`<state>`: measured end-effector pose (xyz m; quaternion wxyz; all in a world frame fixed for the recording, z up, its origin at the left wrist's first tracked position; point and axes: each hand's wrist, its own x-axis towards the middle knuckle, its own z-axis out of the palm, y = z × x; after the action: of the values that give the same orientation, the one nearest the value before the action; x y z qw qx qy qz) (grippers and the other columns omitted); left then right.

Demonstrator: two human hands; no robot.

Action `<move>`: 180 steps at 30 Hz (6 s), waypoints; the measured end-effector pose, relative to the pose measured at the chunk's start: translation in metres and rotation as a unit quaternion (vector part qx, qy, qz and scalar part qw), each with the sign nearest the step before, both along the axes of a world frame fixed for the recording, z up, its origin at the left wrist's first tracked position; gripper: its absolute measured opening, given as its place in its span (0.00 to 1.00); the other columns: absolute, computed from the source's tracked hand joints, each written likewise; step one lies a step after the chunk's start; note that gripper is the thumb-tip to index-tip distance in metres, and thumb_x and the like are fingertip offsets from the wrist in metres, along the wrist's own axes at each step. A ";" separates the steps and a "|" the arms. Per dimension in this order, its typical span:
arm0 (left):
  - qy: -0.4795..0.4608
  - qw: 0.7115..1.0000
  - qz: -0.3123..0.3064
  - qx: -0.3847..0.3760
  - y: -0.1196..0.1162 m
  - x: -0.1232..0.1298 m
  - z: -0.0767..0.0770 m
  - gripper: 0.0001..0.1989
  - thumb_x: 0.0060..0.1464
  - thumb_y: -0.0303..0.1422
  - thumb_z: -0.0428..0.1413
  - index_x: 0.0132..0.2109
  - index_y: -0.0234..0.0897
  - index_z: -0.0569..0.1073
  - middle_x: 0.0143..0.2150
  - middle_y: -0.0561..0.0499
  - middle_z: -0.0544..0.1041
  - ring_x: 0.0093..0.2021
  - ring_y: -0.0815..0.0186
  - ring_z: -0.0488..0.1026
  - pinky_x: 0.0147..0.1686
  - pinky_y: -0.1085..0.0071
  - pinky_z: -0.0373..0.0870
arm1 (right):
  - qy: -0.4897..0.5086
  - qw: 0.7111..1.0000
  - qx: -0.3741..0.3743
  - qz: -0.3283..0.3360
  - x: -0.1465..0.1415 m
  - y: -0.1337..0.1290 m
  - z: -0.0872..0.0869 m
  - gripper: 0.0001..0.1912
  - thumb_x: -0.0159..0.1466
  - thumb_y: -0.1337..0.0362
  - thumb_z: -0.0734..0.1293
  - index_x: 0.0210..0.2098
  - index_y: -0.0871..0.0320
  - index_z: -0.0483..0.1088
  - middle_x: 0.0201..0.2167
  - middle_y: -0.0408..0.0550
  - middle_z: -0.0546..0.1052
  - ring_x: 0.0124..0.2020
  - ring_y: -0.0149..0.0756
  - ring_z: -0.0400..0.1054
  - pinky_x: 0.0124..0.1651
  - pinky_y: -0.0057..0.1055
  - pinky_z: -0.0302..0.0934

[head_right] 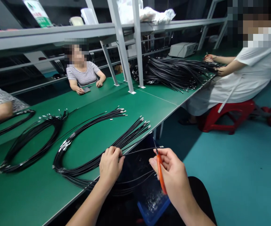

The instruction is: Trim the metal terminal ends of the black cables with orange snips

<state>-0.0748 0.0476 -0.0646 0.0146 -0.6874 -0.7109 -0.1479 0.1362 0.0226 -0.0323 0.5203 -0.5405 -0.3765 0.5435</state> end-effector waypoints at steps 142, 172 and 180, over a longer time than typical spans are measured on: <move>-0.641 0.752 -0.102 -0.110 -0.024 0.055 0.056 0.11 0.50 0.34 0.59 0.27 0.33 0.68 0.22 0.56 0.66 0.21 0.74 0.60 0.22 0.77 0.58 | 0.009 0.984 0.180 0.018 -0.029 0.003 0.016 0.13 0.57 0.69 0.70 0.40 0.52 0.67 0.38 0.46 0.78 0.35 0.34 0.72 0.37 0.29 0.66; -0.601 0.789 -0.111 -0.072 -0.027 0.055 0.056 0.08 0.50 0.33 0.60 0.27 0.35 0.71 0.23 0.55 0.70 0.23 0.72 0.63 0.24 0.77 0.60 | -0.136 0.966 0.219 -0.004 -0.025 -0.003 0.015 0.14 0.57 0.70 0.69 0.40 0.50 0.67 0.37 0.47 0.78 0.37 0.39 0.72 0.33 0.31 0.64; -0.605 0.785 -0.113 -0.070 -0.029 0.056 0.054 0.07 0.51 0.32 0.59 0.27 0.34 0.71 0.24 0.55 0.70 0.23 0.72 0.64 0.25 0.77 0.62 | -0.179 0.953 0.244 -0.007 -0.027 -0.001 0.011 0.16 0.56 0.73 0.69 0.40 0.49 0.66 0.33 0.42 0.79 0.32 0.35 0.74 0.31 0.26 0.66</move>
<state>-0.0190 0.0187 -0.0108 -0.4835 -0.5319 -0.4994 -0.4837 0.1089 0.0216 -0.0215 0.5643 -0.4881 -0.5806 0.3260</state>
